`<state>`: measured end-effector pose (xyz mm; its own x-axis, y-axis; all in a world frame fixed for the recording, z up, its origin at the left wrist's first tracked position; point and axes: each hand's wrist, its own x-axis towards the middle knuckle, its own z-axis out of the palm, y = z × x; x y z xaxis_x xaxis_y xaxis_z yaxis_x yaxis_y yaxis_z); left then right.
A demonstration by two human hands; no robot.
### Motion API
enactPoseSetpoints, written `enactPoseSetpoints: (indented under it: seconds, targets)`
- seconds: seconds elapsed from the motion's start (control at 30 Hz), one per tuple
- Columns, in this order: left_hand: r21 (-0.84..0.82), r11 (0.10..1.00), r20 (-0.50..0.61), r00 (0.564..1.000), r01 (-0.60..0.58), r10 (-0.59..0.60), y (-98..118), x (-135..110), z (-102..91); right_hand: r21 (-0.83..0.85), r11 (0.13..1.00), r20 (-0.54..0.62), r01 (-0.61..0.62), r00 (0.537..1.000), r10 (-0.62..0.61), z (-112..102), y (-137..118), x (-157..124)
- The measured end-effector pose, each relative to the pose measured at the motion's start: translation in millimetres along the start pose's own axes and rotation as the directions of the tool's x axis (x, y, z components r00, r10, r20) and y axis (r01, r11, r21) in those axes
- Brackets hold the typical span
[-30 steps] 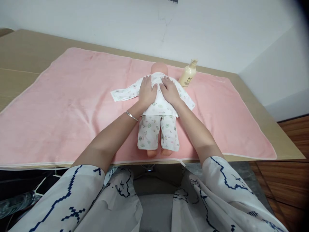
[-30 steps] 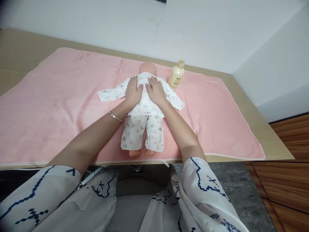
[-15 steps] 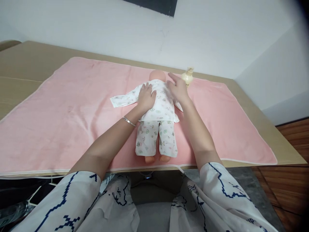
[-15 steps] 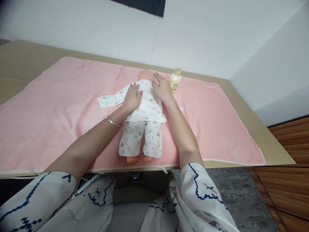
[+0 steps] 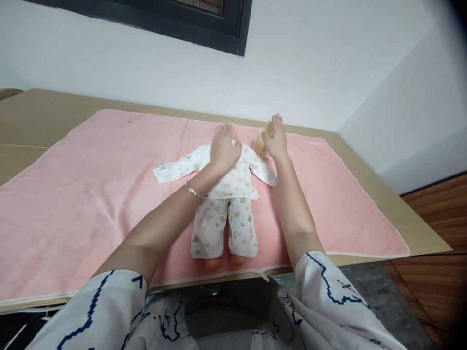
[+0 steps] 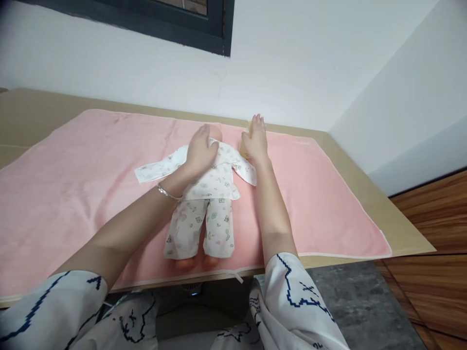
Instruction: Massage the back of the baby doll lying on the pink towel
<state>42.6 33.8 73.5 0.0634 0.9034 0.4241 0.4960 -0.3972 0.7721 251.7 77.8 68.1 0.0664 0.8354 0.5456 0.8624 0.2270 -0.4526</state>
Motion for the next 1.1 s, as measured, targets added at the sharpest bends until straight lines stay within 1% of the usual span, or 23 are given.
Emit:
enactPoseSetpoints:
  seconds: [0.03, 0.07, 0.1, 0.13, 0.2, 0.23, 0.27, 0.33, 0.37, 0.43, 0.53, 0.6, 0.63, 0.7, 0.77, 0.9, 0.97, 1.0, 1.03, 1.1]
  targets:
    - [-0.11, 0.993, 0.056, 0.998, 0.043, -0.037, 3.5, 7.1, 5.7, 0.0, 1.0, 0.02, 0.013, 1.0, -0.013, 0.0, -1.1, 0.4]
    - [-0.235, 0.965, 0.125, 0.989, 0.113, -0.086, 6.3, 14.3, 11.5, -0.006, 1.0, 0.046, 0.026, 0.999, -0.026, 0.1, -2.0, 0.7]
    - [-0.362, 0.909, 0.198, 0.97, 0.206, -0.141, 8.5, 21.3, 17.1, -0.016, 0.999, 0.073, 0.036, 0.997, -0.035, 0.2, -2.4, 1.0]
    - [-0.471, 0.829, 0.283, 0.942, 0.301, -0.181, 10.1, 27.9, 22.3, -0.031, 0.999, 0.097, 0.044, 0.994, -0.041, 0.2, -2.4, 1.3]
    - [-0.624, 0.654, 0.409, 0.892, 0.427, -0.192, 12.0, 38.9, 31.4, -0.067, 0.996, 0.117, 0.059, 0.992, -0.051, -0.3, -1.6, 1.8]
    - [-0.674, 0.58, 0.445, 0.879, 0.456, -0.174, 12.7, 43.5, 35.5, -0.085, 0.994, 0.113, 0.069, 0.992, -0.059, -0.9, -1.0, 2.1]
    - [-0.715, 0.521, 0.461, 0.875, 0.466, -0.151, 13.5, 47.7, 39.5, -0.101, 0.992, 0.104, 0.081, 0.992, -0.07, -1.5, -0.6, 2.3]
    - [-0.764, 0.447, 0.462, 0.878, 0.465, -0.124, 15.0, 56.3, 48.0, -0.126, 0.987, 0.086, 0.102, 0.992, -0.092, -2.9, -1.0, 1.9]
    - [-0.772, 0.436, 0.457, 0.88, 0.463, -0.125, 15.6, 61.2, 52.6, -0.134, 0.985, 0.079, 0.109, 0.992, -0.099, -3.6, -1.9, 1.2]
    - [-0.759, 0.467, 0.441, 0.886, 0.454, -0.145, 16.2, 72.0, 61.9, -0.14, 0.984, 0.068, 0.108, 0.993, -0.099, -5.5, -5.0, -0.8]
    - [-0.701, 0.59, 0.372, 0.911, 0.4, -0.177, 15.0, 86.7, 74.0, -0.115, 0.989, 0.064, 0.094, 0.994, -0.087, -9.3, -10.8, -4.7]
    - [-0.66, 0.67, 0.315, 0.935, 0.34, -0.163, 14.0, 91.7, 78.8, -0.096, 0.992, 0.063, 0.086, 0.995, -0.08, -11.8, -13.9, -7.2]
    - [-0.645, 0.697, 0.298, 0.943, 0.313, -0.148, 14.0, 92.1, 79.9, -0.093, 0.992, 0.061, 0.083, 0.995, -0.078, -12.8, -15.2, -8.4]
    - [-0.634, 0.717, 0.296, 0.947, 0.291, -0.124, 15.9, 88.6, 78.7, -0.102, 0.991, 0.054, 0.081, 0.996, -0.076, -14.0, -17.3, -10.8]
    - [-0.644, 0.697, 0.31, 0.941, 0.313, -0.136, 19.8, 79.9, 73.5, -0.128, 0.988, 0.04, 0.081, 0.996, -0.076, -14.3, -19.1, -13.2]
    - [-0.696, 0.598, 0.361, 0.914, 0.397, -0.186, 27.4, 49.7, 53.7, -0.176, 0.981, 0.021, 0.077, 0.997, -0.074, -13.2, -23.6, -17.1]
    - [-0.696, 0.568, 0.408, 0.893, 0.439, -0.19, 27.8, 30.7, 40.1, -0.185, 0.98, 0.018, 0.074, 0.997, -0.072, -12.3, -26.1, -18.3]
    - [-0.684, 0.57, 0.429, 0.883, 0.455, -0.19, 26.9, 21.1, 32.4, -0.187, 0.98, 0.012, 0.072, 0.997, -0.071, -11.8, -27.0, -18.6]
    - [-0.677, 0.571, 0.438, 0.878, 0.465, -0.195, 25.4, 11.9, 24.1, -0.186, 0.98, 0.006, 0.074, 0.997, -0.074, -11.4, -27.5, -18.7]
    - [-0.701, 0.534, 0.438, 0.876, 0.473, -0.202, 21.5, -4.5, 5.9, -0.176, 0.982, -0.002, 0.074, 0.997, -0.075, -10.5, -27.0, -18.7]
